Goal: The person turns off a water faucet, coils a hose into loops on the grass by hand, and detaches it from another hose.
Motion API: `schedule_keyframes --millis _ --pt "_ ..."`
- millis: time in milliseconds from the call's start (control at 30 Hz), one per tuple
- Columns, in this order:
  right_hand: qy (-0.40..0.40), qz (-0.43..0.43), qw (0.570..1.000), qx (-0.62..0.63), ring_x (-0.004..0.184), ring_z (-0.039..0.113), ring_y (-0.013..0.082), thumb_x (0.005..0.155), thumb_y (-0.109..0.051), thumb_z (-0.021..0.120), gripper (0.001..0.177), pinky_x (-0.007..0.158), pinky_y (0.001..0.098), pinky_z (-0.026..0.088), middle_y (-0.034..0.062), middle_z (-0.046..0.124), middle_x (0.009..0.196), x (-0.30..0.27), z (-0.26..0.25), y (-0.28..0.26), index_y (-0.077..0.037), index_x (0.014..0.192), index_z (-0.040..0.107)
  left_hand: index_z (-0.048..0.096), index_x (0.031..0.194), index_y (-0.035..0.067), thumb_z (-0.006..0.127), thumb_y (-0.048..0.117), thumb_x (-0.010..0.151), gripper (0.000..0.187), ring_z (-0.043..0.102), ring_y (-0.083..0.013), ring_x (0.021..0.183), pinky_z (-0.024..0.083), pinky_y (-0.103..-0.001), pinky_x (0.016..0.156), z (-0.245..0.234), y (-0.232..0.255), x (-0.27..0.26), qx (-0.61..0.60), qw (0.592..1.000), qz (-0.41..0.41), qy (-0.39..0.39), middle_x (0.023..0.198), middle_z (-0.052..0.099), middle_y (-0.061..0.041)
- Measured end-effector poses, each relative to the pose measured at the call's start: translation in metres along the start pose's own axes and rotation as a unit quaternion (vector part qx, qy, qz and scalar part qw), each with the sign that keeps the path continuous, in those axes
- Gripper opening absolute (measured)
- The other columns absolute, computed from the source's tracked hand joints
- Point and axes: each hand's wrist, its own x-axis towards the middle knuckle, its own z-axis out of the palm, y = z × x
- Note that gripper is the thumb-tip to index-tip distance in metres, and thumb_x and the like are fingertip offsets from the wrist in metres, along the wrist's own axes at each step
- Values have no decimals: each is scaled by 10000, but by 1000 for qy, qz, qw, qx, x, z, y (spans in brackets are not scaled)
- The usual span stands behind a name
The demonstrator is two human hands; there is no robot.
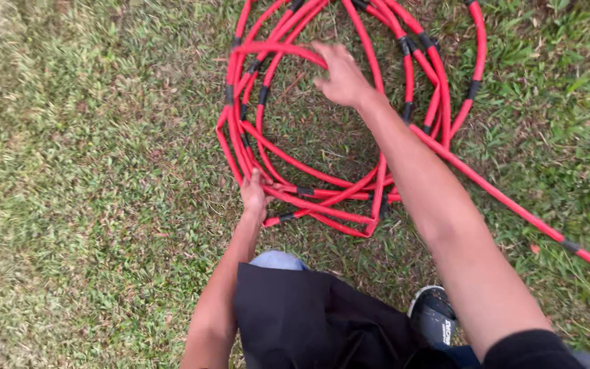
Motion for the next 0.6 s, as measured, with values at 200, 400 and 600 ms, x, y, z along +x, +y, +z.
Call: schedule_keyframes --millis 200,400,600 --pt "43 83 977 -191 1088 608 442 841 -286 786 535 958 540 485 235 628 1125 -169 -68 33 2 1270 650 487 1054 57 566 310 1040 266 627 -239 515 619 -438 492 -41 -30 53 -62 996 65 -3 702 570 -60" --pt "45 259 896 -357 998 617 415 944 -607 679 613 881 536 496 223 616 1029 -357 -132 66 -28 1144 661 505 1059 59 496 397 1069 339 564 -195 480 547 -390 438 -35 -27 59 -37 996 64 49 669 552 -49" --pt "6 387 846 -368 755 680 467 1123 -574 499 556 689 591 518 244 686 822 -380 -126 102 -35 1023 594 477 1027 56 456 363 1114 319 492 -146 485 472 -339 422 -9 -31 36 32 979 197 34 669 501 -21"
